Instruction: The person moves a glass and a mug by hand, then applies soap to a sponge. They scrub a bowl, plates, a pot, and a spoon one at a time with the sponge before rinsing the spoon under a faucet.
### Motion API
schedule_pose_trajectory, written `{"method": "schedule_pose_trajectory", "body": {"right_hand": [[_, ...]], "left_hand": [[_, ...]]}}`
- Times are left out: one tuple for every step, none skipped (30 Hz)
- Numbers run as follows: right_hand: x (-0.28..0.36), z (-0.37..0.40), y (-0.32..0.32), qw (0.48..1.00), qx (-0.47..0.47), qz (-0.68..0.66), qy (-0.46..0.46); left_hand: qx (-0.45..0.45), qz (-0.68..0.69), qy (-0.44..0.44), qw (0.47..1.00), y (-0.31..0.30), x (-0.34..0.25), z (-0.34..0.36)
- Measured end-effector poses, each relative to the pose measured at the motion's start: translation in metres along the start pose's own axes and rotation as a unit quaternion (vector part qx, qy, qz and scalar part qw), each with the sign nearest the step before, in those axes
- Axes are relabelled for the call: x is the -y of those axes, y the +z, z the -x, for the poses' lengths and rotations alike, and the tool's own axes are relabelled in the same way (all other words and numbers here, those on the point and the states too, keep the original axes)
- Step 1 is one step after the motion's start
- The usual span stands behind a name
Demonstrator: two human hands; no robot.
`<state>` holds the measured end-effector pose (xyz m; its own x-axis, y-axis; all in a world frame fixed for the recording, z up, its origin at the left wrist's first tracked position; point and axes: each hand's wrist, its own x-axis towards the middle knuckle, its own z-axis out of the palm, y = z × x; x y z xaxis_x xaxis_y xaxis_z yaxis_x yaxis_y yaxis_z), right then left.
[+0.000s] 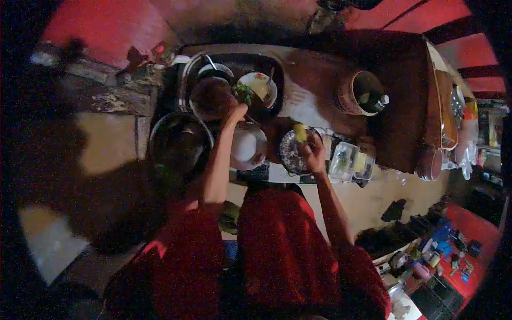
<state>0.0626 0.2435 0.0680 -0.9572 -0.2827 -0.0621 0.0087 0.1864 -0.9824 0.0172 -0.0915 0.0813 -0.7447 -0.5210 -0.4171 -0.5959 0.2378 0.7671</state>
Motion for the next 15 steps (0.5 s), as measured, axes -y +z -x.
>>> {"method": "schedule_pose_trajectory", "body": {"right_hand": [[0.037, -0.012, 0.026, 0.998, 0.061, -0.010, -0.006], [0.065, -0.025, 0.047, 0.989, 0.107, 0.056, -0.080], [0.081, -0.038, 0.067, 0.969, 0.150, 0.123, -0.152], [0.082, -0.049, 0.094, 0.969, 0.187, 0.079, -0.144], [0.081, -0.059, 0.116, 0.964, 0.225, 0.035, -0.135], [0.079, -0.072, 0.129, 0.956, 0.202, 0.083, -0.194], [0.077, -0.080, 0.140, 0.942, 0.180, 0.131, -0.252], [0.083, -0.081, 0.150, 0.942, 0.078, 0.263, -0.193], [0.072, -0.088, 0.158, 0.942, 0.084, 0.260, -0.195], [0.046, -0.097, 0.171, 0.935, 0.026, 0.315, -0.159], [0.022, -0.099, 0.183, 0.921, -0.032, 0.368, -0.119], [0.006, -0.091, 0.190, 0.997, 0.049, -0.056, 0.009], [0.029, -0.078, 0.178, 0.997, 0.059, -0.058, 0.009], [0.078, -0.058, 0.153, 0.965, 0.138, 0.075, -0.208], [0.108, -0.050, 0.136, 0.864, 0.206, 0.202, -0.414]], "left_hand": [[0.041, 0.068, -0.056, 0.995, -0.011, 0.003, 0.013], [0.038, 0.058, -0.052, 0.996, -0.024, -0.001, 0.039], [0.076, 0.094, -0.016, 0.993, -0.036, -0.011, 0.073], [0.116, 0.130, 0.020, 0.984, -0.044, -0.015, 0.096], [0.119, -0.036, 0.056, 0.991, -0.041, 0.001, 0.101], [0.155, 0.167, -0.045, 0.973, -0.032, 0.026, 0.115], [0.180, 0.364, -0.145, 0.902, -0.020, 0.055, 0.127], [0.176, 0.365, -0.146, 0.903, -0.003, 0.089, 0.124], [0.079, 0.276, 0.002, 0.958, 0.015, 0.122, 0.119], [-0.023, 0.174, 0.148, 0.973, 0.022, 0.137, 0.117], [-0.031, 0.173, 0.145, 0.974, 0.019, 0.125, 0.129], [-0.059, 0.288, 0.140, 0.945, 0.015, 0.102, 0.143], [-0.088, 0.399, 0.136, 0.902, 0.010, 0.081, 0.156], [-0.082, 0.442, -0.106, 0.887, 0.007, 0.072, 0.168], [-0.090, 0.446, -0.107, 0.884, 0.010, 0.087, 0.170]]}}
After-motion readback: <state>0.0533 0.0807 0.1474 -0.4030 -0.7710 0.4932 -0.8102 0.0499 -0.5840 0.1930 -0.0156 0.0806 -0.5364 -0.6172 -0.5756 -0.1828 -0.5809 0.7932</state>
